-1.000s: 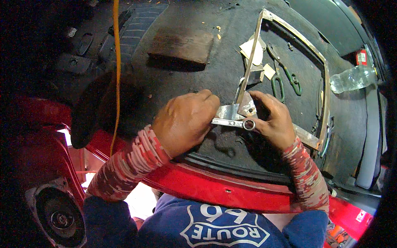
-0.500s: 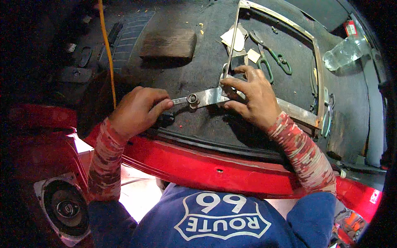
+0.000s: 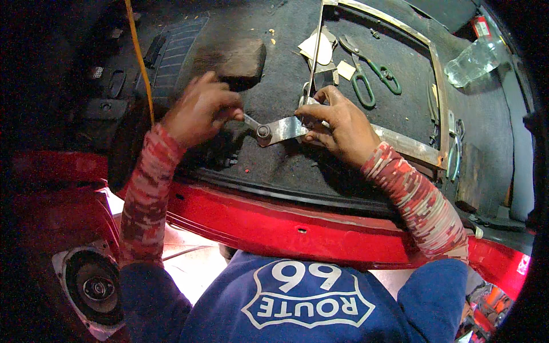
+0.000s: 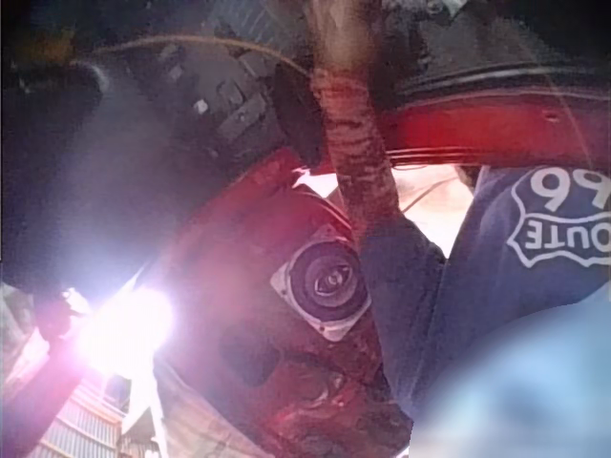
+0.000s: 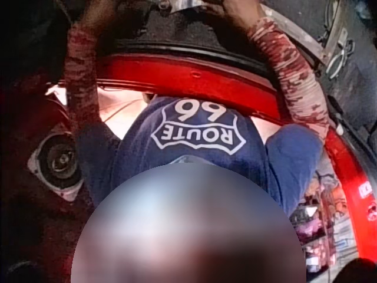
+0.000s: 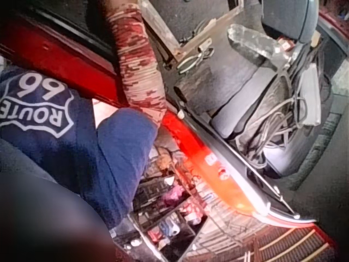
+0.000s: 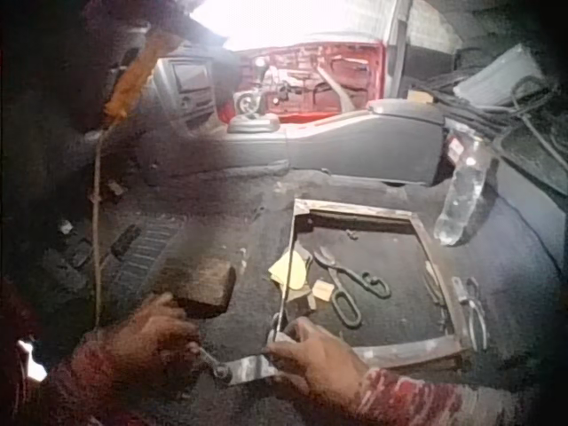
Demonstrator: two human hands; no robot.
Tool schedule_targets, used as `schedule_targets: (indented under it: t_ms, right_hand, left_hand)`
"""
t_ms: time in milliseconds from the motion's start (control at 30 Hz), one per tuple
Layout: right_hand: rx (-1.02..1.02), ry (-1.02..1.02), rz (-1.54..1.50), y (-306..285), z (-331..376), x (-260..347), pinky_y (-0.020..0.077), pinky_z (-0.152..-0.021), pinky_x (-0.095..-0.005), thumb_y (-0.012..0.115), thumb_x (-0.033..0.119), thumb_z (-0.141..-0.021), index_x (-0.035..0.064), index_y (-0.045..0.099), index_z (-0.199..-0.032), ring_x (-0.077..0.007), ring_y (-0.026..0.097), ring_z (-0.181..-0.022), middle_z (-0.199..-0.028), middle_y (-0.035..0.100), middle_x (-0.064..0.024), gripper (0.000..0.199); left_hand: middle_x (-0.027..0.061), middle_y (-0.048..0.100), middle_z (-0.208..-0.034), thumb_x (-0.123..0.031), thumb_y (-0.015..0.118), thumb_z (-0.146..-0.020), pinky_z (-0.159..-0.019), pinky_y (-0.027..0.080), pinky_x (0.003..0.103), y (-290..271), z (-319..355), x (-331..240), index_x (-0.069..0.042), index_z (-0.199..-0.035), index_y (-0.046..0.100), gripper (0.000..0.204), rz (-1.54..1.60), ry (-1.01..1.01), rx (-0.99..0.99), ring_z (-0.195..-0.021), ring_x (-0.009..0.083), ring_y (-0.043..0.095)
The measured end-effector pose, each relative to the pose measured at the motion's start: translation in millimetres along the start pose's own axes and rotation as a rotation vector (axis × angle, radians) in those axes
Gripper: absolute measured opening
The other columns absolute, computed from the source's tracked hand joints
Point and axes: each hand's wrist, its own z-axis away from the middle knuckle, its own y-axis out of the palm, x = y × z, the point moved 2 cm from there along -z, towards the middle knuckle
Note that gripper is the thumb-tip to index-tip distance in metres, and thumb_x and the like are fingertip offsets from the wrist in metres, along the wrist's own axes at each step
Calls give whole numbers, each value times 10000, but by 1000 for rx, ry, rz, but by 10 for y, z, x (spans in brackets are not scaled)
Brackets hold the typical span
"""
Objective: The person walks to a red car and opens the trunk. They then pick up a metal bracket and a bolt, repeatedly test the fit, and use a wrench to tighten the bolt onto the bracket while working on the trunk lid.
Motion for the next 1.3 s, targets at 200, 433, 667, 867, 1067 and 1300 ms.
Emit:
schedule_targets:
  t_ms: [200,433,667,867,1067,1300]
  right_hand:
    - [14,-14,24,4,-4,-10,552,-863,-438,862,181,-794,171,718,-1226,-368,667,-1010,-1193,583,-170,455]
    - [13,2,36,-1,0,-12,548,-877,-444,864,182,-782,182,719,-1221,-379,653,-1022,-1192,589,-175,463]
    - [-7,4,43,17,1,-11,542,-887,-462,846,190,-788,188,718,-1210,-387,643,-1040,-1154,588,-171,440]
    - [-18,-6,30,34,3,-45,540,-883,-466,830,203,-799,189,724,-1201,-384,643,-1043,-1118,586,-173,416]
    - [-3,-1,8,33,-11,-34,549,-876,-448,869,171,-771,175,725,-1211,-381,654,-1016,-1161,597,-174,464]
    - [3,23,37,39,4,-49,542,-884,-450,864,193,-778,173,724,-1207,-385,646,-1037,-1157,599,-178,451]
  left_hand:
    - [97,721,-1025,-293,761,-924,-1213,293,557,32,-123,169,-89,-1024,724,230,40,-22,-15,-1115,322,663]
    - [106,713,-965,-244,758,-934,-1040,463,433,-124,31,41,-30,-978,728,221,139,-190,7,-997,292,671]
    - [145,731,-853,-227,761,-941,-768,554,371,-152,238,-145,26,-972,745,255,350,-347,161,-818,221,707]
    - [168,746,-880,-254,762,-935,-790,558,413,-94,187,-199,13,-953,756,268,247,-326,123,-841,318,725]
    - [157,726,-859,-335,749,-924,-806,502,486,-123,112,-180,-63,-986,784,281,-55,-101,12,-855,376,669]
    - [147,714,-970,-361,781,-897,-879,492,504,-72,127,-99,-72,-998,743,309,-39,-90,67,-937,391,666]
